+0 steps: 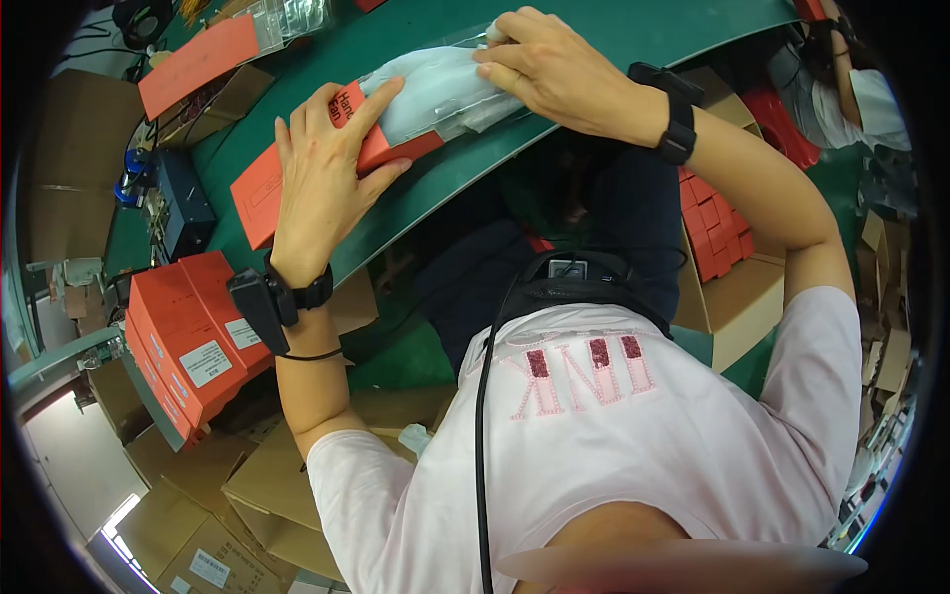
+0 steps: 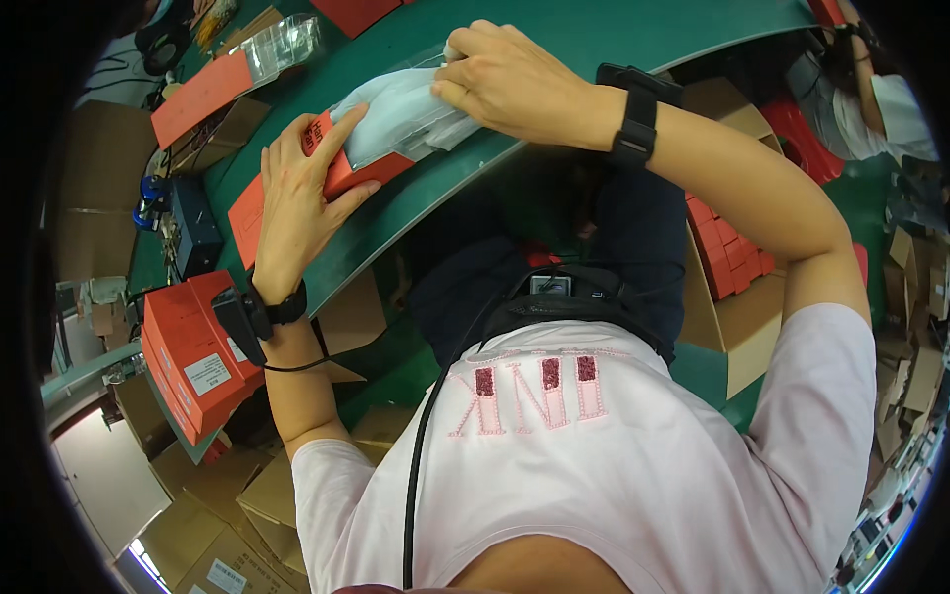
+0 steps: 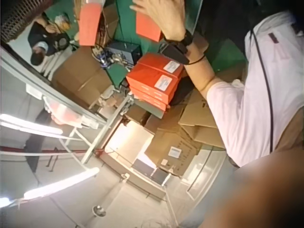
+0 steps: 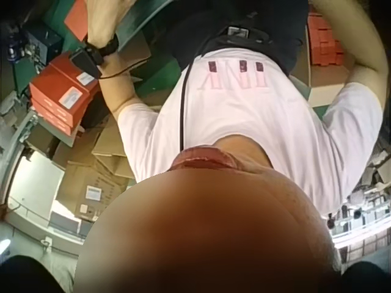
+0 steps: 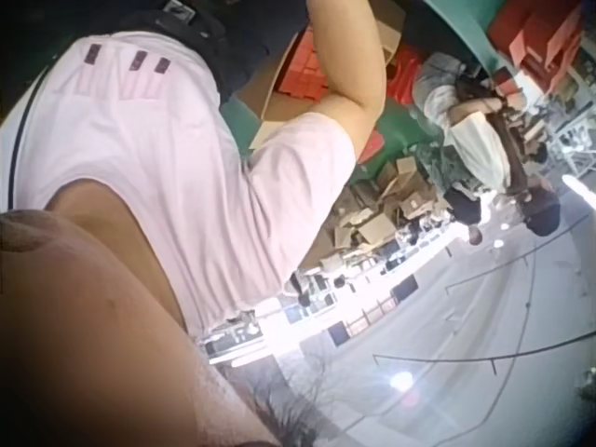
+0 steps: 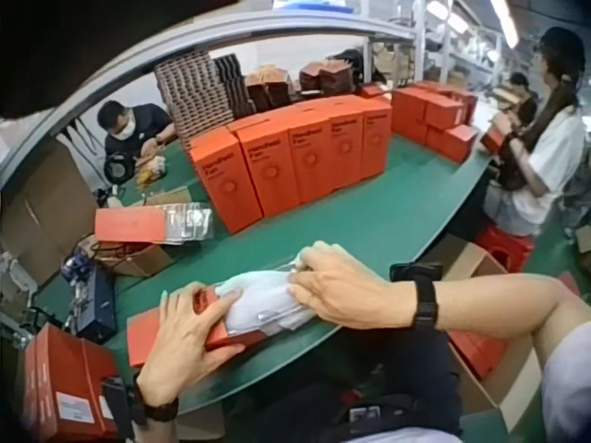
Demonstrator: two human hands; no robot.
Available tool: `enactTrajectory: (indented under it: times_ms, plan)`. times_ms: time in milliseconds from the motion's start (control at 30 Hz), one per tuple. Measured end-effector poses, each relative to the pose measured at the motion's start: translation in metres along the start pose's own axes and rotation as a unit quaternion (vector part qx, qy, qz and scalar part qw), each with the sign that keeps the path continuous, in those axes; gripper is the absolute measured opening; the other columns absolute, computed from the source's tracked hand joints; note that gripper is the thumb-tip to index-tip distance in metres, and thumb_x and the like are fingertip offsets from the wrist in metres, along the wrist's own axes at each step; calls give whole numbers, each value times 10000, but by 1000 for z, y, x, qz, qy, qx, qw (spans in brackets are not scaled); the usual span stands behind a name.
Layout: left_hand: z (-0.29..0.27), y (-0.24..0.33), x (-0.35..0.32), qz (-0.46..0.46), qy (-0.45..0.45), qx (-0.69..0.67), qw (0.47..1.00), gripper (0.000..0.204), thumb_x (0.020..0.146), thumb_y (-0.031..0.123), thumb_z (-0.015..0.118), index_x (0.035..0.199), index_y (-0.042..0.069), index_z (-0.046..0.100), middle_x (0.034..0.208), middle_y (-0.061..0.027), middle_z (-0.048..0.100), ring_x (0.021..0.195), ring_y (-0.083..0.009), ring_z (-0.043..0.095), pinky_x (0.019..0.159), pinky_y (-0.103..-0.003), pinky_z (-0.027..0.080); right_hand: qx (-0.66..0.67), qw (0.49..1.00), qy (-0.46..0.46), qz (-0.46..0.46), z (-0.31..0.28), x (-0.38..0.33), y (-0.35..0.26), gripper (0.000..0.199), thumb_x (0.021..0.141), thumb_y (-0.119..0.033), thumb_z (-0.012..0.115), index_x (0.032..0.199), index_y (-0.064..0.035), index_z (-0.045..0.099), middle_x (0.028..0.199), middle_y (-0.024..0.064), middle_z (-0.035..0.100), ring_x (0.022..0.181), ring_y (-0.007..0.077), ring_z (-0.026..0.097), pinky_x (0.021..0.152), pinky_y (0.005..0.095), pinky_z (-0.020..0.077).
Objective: Packaging handheld electronic devices from plastic bags into red product boxes.
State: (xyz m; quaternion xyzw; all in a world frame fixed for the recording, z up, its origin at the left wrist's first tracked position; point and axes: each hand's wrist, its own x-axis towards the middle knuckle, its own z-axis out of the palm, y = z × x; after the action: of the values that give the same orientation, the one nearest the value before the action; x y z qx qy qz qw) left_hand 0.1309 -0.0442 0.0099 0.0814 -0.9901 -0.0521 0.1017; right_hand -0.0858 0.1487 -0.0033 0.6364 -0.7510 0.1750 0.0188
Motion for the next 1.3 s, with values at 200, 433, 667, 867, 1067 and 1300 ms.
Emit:
enactTrajectory:
  times_ms: [200,433,667,867,1067,1300]
  plan:
    - [-12,-18,-3,21,56,-76,995,1182,627,419,939,1567,30,336,1397,-241,510,1265,-410,492,1105,-478,377,160,953,247,69,-18,-13,39,497,964,-498,639,1117,-35,736,901,157,711,754,237,651,648,357,532]
    - [-7,-30,0,-45,0,-125,991,946,630,423,933,1392,18,546,1219,-168,625,1165,-348,574,1060,-445,378,393,890,-4,230,22,-14,11,680,1020,-584,515,1233,34,703,1129,171,696,1041,247,621,964,344,462]
    - [-25,5,10,-73,155,-395,902,870,707,164,938,1428,-29,491,1290,-124,608,1164,-208,604,999,-357,505,578,805,133,29,-107,16,-23,415,973,-177,683,1295,75,618,1037,102,711,885,140,651,793,297,526]
    - [-6,26,40,-22,187,-621,761,946,754,67,886,1522,-49,345,1336,-109,562,1203,-208,569,1031,-339,464,385,921,61,-17,-204,25,-62,492,893,-32,673,1348,119,557,932,54,690,760,101,605,637,248,504]
    - [-31,36,56,62,312,-639,701,863,793,149,875,1479,-2,374,1357,-107,548,1268,-211,529,1050,-355,434,417,904,62,-70,-173,64,-65,581,878,38,603,1425,136,435,1066,177,670,809,169,637,615,263,508]
    - [-67,18,50,10,305,-656,691,596,845,35,792,1367,-7,508,1207,-97,657,1061,-200,659,944,-336,515,19,1000,2,-4,-188,44,-109,829,920,-81,582,1591,81,123,1135,273,667,760,259,689,667,337,557]
